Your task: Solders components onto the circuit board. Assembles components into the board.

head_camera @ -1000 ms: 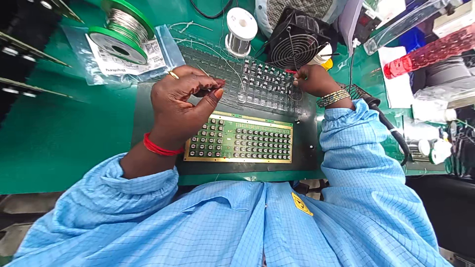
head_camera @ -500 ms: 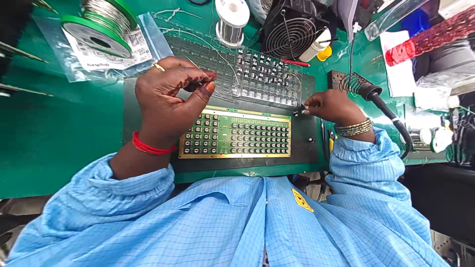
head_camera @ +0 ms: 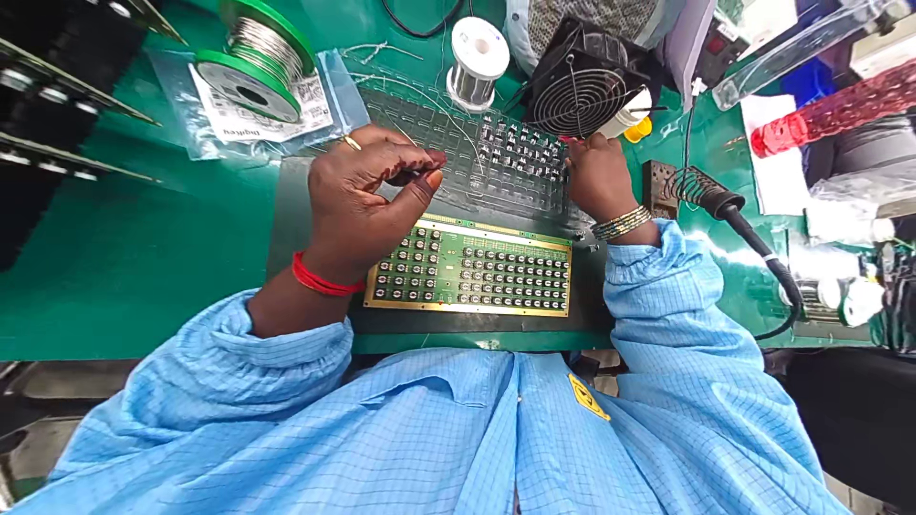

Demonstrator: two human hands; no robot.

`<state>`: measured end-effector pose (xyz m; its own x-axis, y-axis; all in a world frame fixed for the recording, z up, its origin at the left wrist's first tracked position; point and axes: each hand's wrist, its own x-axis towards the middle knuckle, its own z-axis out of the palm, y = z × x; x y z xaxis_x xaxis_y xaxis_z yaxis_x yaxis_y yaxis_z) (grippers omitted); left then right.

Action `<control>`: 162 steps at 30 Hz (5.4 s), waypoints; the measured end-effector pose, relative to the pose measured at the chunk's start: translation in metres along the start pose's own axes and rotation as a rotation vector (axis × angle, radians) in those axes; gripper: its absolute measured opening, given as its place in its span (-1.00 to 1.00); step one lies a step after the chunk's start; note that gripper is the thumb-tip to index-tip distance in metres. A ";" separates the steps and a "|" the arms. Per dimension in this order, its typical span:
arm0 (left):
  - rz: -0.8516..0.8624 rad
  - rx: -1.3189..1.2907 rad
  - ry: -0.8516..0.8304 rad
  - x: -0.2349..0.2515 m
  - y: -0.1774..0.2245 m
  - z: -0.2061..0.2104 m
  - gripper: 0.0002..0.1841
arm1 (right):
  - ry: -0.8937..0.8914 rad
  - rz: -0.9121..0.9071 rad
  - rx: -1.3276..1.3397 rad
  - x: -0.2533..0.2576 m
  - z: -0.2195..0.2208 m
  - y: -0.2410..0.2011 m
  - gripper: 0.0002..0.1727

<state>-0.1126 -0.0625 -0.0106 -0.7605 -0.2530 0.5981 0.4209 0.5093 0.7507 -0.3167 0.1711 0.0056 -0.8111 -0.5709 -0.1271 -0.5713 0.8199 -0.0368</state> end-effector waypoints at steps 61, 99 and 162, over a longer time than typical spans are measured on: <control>-0.002 -0.034 -0.004 0.000 0.000 0.000 -0.79 | -0.079 -0.035 0.060 -0.066 -0.025 0.046 -0.71; -0.043 -0.013 0.027 0.001 -0.001 -0.001 -0.81 | -0.018 -0.247 0.216 -0.010 -0.031 0.068 -0.64; -0.020 -0.032 0.000 0.000 -0.004 -0.003 -0.82 | -0.145 0.105 0.149 -0.084 -0.035 0.038 -0.78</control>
<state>-0.1130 -0.0666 -0.0124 -0.7690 -0.2626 0.5828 0.4214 0.4774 0.7711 -0.2749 0.2484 0.0492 -0.8326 -0.4786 -0.2787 -0.4508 0.8780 -0.1609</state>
